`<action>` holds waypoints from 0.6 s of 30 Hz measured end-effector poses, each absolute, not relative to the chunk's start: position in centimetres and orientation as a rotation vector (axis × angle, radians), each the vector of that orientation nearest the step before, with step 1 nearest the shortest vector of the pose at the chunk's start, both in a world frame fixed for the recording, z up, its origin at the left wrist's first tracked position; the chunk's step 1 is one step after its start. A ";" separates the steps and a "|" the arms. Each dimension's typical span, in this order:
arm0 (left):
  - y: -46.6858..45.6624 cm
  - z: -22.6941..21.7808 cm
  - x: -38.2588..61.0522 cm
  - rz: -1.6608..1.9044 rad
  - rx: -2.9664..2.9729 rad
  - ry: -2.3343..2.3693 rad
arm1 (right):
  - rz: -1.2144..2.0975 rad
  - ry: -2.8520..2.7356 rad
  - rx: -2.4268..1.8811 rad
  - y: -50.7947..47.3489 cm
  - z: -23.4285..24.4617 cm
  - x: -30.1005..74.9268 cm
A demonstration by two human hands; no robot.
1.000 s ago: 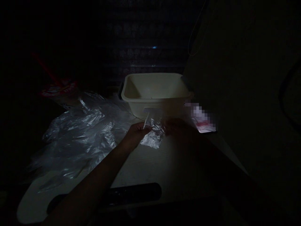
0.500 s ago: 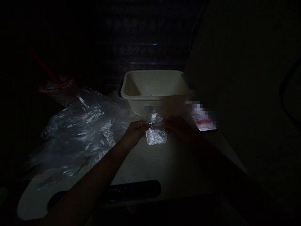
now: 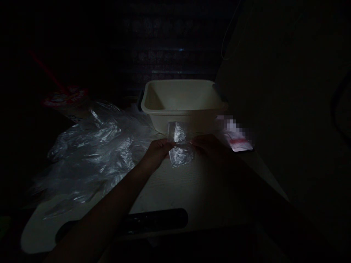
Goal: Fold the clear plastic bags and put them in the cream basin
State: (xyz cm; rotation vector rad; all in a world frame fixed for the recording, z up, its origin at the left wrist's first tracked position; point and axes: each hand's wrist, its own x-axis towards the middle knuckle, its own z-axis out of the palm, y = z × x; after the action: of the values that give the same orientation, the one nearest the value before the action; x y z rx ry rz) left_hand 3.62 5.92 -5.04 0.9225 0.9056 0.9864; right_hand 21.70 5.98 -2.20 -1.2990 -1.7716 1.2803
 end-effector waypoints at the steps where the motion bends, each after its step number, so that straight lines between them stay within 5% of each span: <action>1: 6.0 -5.1 3.6 0.985 0.926 0.908 | 1.276 -1.765 -1.314 5.9 -2.1 21.6; 18: 5.9 -5.0 3.6 0.945 0.985 0.934 | 1.297 -1.708 -1.396 6.0 -2.4 21.4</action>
State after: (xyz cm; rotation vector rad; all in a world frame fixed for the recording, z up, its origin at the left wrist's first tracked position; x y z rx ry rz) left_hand 3.58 5.88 -5.00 0.9847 0.9335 0.9446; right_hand 21.39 6.03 -2.35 -1.3959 -1.7082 1.2972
